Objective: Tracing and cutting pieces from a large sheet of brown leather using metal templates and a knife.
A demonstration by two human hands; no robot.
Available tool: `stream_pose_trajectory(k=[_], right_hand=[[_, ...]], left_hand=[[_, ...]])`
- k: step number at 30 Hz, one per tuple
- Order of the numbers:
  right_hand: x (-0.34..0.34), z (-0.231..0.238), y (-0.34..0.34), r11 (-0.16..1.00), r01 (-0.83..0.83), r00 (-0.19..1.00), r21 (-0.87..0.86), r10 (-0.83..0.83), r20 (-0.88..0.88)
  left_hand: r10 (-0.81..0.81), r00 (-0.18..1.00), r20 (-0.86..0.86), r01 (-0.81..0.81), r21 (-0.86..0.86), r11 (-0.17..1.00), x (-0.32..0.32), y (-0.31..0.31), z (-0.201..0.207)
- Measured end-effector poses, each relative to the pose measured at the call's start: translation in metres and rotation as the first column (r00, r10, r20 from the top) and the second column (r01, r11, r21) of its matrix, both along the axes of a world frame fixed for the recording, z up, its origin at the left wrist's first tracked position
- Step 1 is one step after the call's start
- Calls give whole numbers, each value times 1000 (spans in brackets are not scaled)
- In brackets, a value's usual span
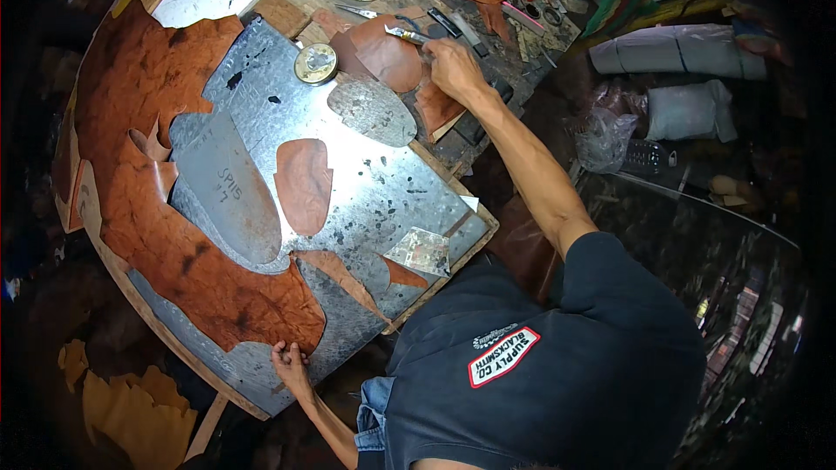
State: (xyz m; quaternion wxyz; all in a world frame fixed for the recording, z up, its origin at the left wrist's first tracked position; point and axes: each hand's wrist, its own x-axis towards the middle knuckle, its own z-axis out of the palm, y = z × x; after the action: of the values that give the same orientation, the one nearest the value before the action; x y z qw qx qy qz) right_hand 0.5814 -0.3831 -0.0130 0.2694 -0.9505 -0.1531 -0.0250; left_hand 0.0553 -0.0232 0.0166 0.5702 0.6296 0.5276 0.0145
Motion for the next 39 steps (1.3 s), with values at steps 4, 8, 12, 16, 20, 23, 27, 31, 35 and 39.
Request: stream_pose_trajectory(k=[4,8,12,16,20,23,27,31,35,39], right_hand=[[-3,8,-4,976,-66,986,-206,96,138],[21,12,11,960,-63,957,-271,136,258],[41,0,20,932,-117,966,-342,187,179],[53,-9,25,987,-115,980,-112,132,151],[81,-28,37,989,-17,998,-145,8,-61],[92,-23,29,957,-41,998,-286,23,-63],[92,-6,46,904,-40,988,-425,-27,-149],[97,-9,34,955,-40,999,-294,33,-27],[87,11,29,993,-32,998,-114,26,-49],[57,63,25,999,42,989,-22,-38,144]], left_hand=[[9,1000,-5,-9,22,1000,2,0,1],[22,1000,-6,-22,13,1000,4,1,-3],[28,999,-27,-27,39,999,5,-1,-2],[30,999,-23,-28,56,998,-2,1,-2],[25,999,-41,-20,120,993,-8,0,-7],[34,999,-35,-31,76,997,6,-3,-5],[18,998,-67,-9,138,990,1,-9,-5],[-1,996,-95,22,214,977,10,-14,2],[-135,959,-249,267,627,732,51,-27,12],[-442,889,-118,330,835,441,171,-45,18]])
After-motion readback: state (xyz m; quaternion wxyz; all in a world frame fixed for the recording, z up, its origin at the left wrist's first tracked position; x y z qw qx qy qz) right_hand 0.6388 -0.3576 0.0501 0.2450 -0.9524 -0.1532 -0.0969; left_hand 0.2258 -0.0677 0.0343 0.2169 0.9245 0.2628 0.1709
